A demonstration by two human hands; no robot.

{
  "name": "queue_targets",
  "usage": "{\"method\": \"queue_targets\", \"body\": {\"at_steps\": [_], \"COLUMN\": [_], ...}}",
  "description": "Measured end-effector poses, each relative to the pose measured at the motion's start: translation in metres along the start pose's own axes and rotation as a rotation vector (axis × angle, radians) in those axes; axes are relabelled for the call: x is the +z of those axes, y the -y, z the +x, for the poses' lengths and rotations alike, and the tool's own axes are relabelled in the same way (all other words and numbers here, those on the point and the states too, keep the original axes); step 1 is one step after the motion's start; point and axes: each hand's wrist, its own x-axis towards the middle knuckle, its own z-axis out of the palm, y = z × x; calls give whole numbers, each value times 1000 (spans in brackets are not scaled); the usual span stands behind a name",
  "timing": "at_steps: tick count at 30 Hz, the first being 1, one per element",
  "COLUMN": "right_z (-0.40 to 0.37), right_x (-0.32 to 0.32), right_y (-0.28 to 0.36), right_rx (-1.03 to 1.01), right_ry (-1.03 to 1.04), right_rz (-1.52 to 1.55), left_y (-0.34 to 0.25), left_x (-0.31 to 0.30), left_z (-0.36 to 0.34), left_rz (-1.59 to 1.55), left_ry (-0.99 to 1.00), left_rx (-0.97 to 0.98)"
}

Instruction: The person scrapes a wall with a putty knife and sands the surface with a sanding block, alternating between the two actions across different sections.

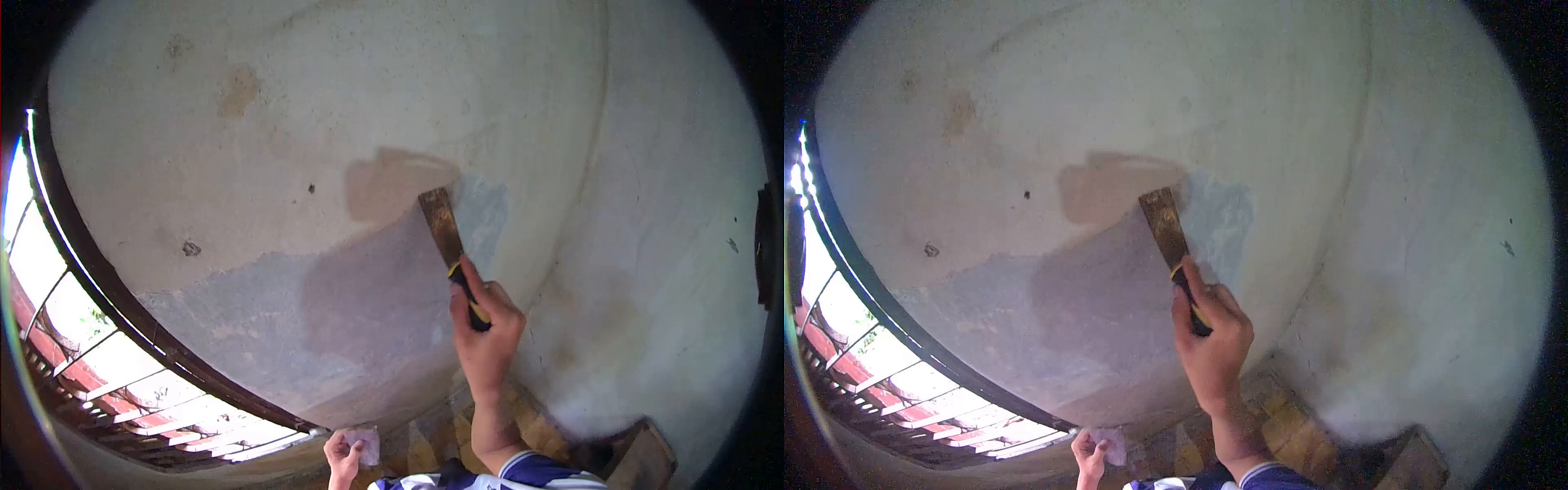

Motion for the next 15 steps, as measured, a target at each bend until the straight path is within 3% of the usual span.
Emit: {"method": "queue_targets", "body": {"at_steps": [6, 15], "right_z": [-19, -22], "right_x": [-17, -19], "right_y": [-2, -5], "right_rx": [-15, 18], "right_ry": [-91, -132], "right_rz": [61, 94], "left_y": [9, 27], "left_x": [-12, -28], "left_z": [6, 12], "left_rz": [30, -51], "left_ry": [171, 251], "left_rx": [-5, -32]}}
